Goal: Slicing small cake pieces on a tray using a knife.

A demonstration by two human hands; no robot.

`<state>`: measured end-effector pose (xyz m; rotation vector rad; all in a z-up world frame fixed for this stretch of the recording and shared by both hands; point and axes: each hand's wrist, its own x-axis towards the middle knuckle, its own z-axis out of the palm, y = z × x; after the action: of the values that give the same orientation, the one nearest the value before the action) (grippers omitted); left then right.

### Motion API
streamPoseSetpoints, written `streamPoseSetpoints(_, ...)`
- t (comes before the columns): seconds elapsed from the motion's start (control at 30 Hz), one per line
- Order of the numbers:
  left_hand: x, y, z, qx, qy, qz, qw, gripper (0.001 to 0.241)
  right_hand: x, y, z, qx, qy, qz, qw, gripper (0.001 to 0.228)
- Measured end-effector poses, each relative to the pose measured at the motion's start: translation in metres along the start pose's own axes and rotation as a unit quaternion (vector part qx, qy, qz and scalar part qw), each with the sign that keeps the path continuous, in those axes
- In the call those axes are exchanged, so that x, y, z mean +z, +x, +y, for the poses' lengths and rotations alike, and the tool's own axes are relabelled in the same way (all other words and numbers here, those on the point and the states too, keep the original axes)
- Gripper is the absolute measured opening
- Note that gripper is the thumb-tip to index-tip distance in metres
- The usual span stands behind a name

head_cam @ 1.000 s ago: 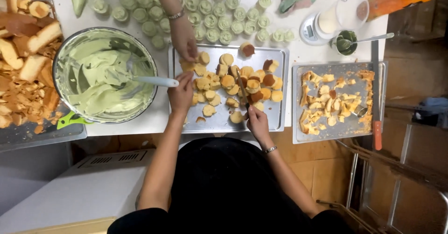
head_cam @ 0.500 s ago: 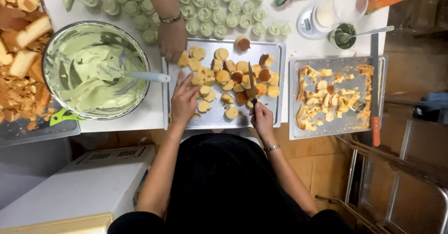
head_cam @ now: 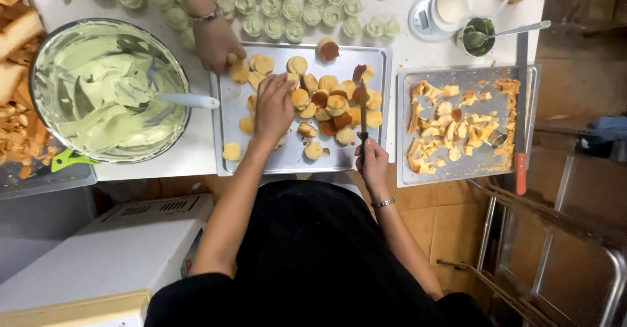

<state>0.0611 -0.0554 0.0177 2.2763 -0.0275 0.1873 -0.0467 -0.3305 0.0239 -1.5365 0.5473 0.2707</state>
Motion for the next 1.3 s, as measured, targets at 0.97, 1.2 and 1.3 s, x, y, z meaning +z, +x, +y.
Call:
streamPoseSetpoints(0.97, 0.095, -0.004, 0.083, -0.325, -0.683, -0.189, 0.626, 0.055, -0.043, -0.019, -0.040, -0.100, -0.134, -0.020, 0.986, 0.038)
streamPoseSetpoints(1.2, 0.080, -0.007, 0.128, -0.342, -0.616, -0.206, 0.679, 0.046, -0.076, -0.018, -0.018, -0.104, -0.122, 0.007, 0.987, 0.036)
streamPoseSetpoints(1.3, 0.108, -0.017, 0.123, -0.328, -0.640, -0.191, 0.668, 0.046, -0.085, -0.025, -0.033, -0.098, -0.072, 0.004, 0.993, 0.037)
